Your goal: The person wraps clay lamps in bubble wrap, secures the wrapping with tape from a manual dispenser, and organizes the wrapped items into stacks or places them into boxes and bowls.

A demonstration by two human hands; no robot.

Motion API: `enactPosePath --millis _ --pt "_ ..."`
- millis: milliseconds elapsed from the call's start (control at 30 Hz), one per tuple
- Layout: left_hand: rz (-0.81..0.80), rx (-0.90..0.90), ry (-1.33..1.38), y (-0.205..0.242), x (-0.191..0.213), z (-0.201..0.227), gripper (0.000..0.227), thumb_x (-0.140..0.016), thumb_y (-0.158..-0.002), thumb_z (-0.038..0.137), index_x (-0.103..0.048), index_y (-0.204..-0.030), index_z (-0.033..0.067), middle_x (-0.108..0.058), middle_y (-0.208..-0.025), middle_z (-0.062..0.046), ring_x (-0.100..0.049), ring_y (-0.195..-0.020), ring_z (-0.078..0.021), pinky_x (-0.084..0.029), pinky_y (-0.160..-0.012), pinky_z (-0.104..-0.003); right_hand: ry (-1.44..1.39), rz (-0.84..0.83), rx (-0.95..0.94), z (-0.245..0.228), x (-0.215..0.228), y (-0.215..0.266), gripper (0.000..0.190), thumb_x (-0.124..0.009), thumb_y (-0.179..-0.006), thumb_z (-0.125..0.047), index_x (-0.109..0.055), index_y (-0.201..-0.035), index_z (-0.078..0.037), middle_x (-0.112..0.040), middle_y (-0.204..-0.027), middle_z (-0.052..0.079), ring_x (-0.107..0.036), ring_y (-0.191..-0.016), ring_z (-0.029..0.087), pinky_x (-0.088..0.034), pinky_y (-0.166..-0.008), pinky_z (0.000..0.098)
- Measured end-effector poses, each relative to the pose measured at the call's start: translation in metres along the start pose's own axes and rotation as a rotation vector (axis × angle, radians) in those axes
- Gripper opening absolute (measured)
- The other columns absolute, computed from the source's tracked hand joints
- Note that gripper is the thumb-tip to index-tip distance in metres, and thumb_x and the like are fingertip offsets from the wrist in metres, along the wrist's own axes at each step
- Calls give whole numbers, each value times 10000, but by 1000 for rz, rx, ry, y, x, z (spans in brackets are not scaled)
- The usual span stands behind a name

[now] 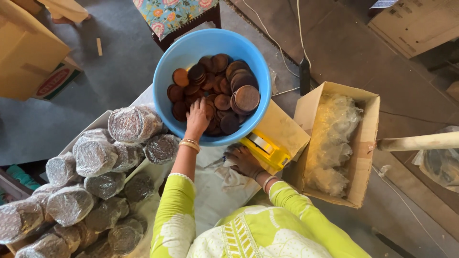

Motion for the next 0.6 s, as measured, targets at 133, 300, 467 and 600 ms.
enactPosePath --millis 133,300,467,600 --pt "-92 26 -121 -1 -27 0 693 -765 -751 113 -487 -1382 47 -497 -1318 -142 -465 -1252 -380 -416 -951 -688 4 -11 -9 4 -6 -1 640 -787 -808 -336 -575 -1399 -210 -542 -1349 114 -487 -1263 395 -371 -1099 544" --pt "-47 23 -184 4 -2 15 493 -747 -778 55 -569 -1237 78 -539 -1261 -123 -481 -1247 -371 -455 -980 -606 15 -27 -7 8 -14 1 661 -782 -803 -344 -568 -1414 -205 -539 -1356 106 -484 -1253 395 -379 -1086 538" --pt "14 52 9 19 3 -2 359 -759 -818 78 -573 -1125 63 -636 -1074 -152 -600 -1062 -394 -513 -862 -515 30 -16 5 6 -11 -1 651 -779 -803 -342 -571 -1405 -207 -540 -1359 104 -484 -1256 385 -383 -1080 531" --pt "115 135 228 28 19 -12 287 -777 -877 128 -580 -1076 67 -703 -936 -191 -672 -912 -426 -531 -744 -515 22 -29 -6 6 -8 -2 644 -774 -810 -336 -569 -1405 -203 -541 -1357 111 -485 -1259 386 -383 -1079 525"
Point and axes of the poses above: each hand's wrist, its own y-axis away from the middle knuckle, its own x-axis out of the back of the hand, z = x × y, the point moved 4 cm from there along -y, towards the middle knuckle
